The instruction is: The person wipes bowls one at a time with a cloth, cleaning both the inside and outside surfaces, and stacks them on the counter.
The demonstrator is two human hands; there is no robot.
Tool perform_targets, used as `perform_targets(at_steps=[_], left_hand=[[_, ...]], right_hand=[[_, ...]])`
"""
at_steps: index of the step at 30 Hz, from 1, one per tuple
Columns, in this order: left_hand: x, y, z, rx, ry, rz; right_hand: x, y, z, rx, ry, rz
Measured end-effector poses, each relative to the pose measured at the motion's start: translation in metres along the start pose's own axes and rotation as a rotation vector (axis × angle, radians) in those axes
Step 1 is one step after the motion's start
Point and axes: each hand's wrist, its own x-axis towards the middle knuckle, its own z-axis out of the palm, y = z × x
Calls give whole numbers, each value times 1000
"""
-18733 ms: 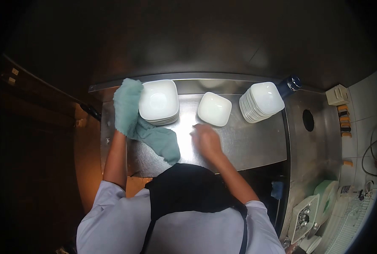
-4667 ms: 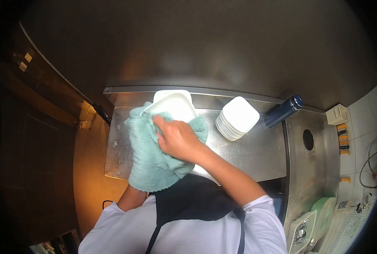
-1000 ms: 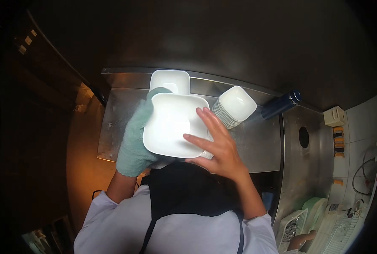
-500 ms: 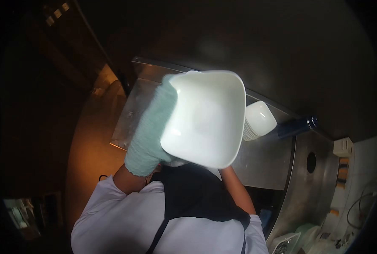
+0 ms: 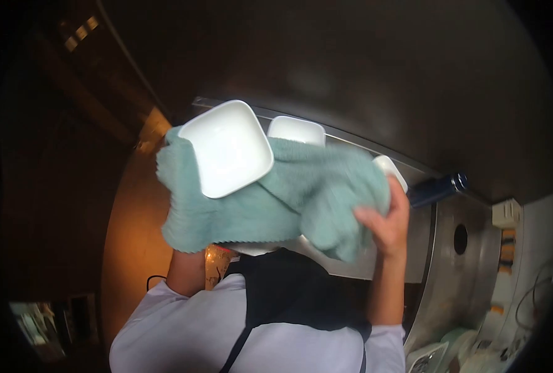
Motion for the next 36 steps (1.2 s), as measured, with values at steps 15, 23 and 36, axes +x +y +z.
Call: perform_targets(at_steps=[15,23,36], left_hand=[[-21,-52,34,457,-97,-83],[-10,-46,10,437,-91,-156],[9,-48,8,513,-82,-57]], right_hand=[[60,59,93,-1206,0,-449],[28,58,83,-1026,-656,-248],[15,51,89,-1111,-625,-270]])
